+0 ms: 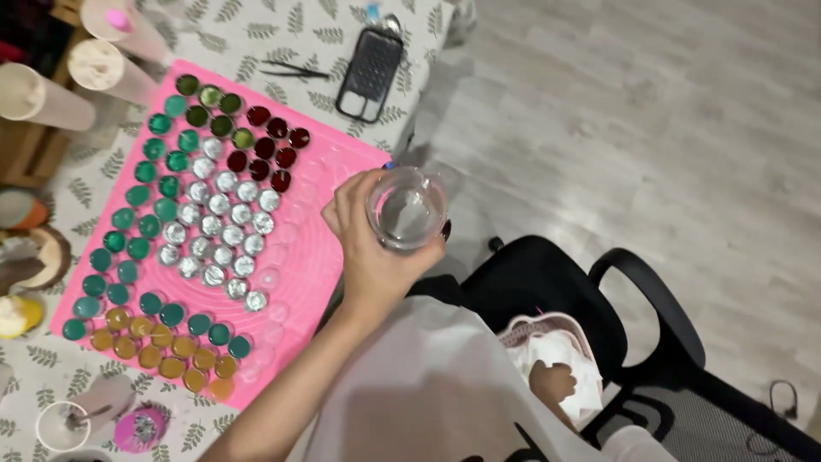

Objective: The person scoops melted colored wax from a metal melting pot with a spoon and fills small clear candle cups arranged on a pink silicone mat, working through the cups one at a time. They return the spoon to the pot between fills and later wipe the mat with a paper towel.

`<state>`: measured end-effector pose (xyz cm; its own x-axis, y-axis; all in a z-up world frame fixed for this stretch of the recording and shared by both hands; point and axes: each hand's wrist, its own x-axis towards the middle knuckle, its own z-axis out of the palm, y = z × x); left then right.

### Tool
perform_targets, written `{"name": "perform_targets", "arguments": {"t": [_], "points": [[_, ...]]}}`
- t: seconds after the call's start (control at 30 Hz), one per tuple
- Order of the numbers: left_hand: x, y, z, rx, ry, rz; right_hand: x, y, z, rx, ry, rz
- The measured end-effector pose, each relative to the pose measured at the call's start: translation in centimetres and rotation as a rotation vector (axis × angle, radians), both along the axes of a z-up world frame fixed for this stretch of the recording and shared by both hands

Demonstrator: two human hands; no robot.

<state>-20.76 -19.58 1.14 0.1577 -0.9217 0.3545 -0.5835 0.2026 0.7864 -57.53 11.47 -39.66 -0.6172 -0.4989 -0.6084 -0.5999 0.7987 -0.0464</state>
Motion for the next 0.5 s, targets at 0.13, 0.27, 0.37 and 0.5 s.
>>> {"name": "perform_targets", "arguments": {"t": [0.13,0.27,0.37,0.5], "points": [[-0.7,-0.4,0.0,0.058,0.025,-0.013,-2.4,6.6,-1.3,0.035,0.049,0.227],[0.5,-0.2,0.1,0.086,-0.018,0.029,-4.9,8.8,-2.6,0.034,0.049,0.513],[1.4,0.0,-0.1,0.063,-0.028,0.078,-7.6,5.9,-1.4,0.007,0.094,0.705],[3.2,1.1,0.0,0.05,-0.057,0.14,-11.0,3.9,-2.0,-0.017,0.148,0.941]]}}
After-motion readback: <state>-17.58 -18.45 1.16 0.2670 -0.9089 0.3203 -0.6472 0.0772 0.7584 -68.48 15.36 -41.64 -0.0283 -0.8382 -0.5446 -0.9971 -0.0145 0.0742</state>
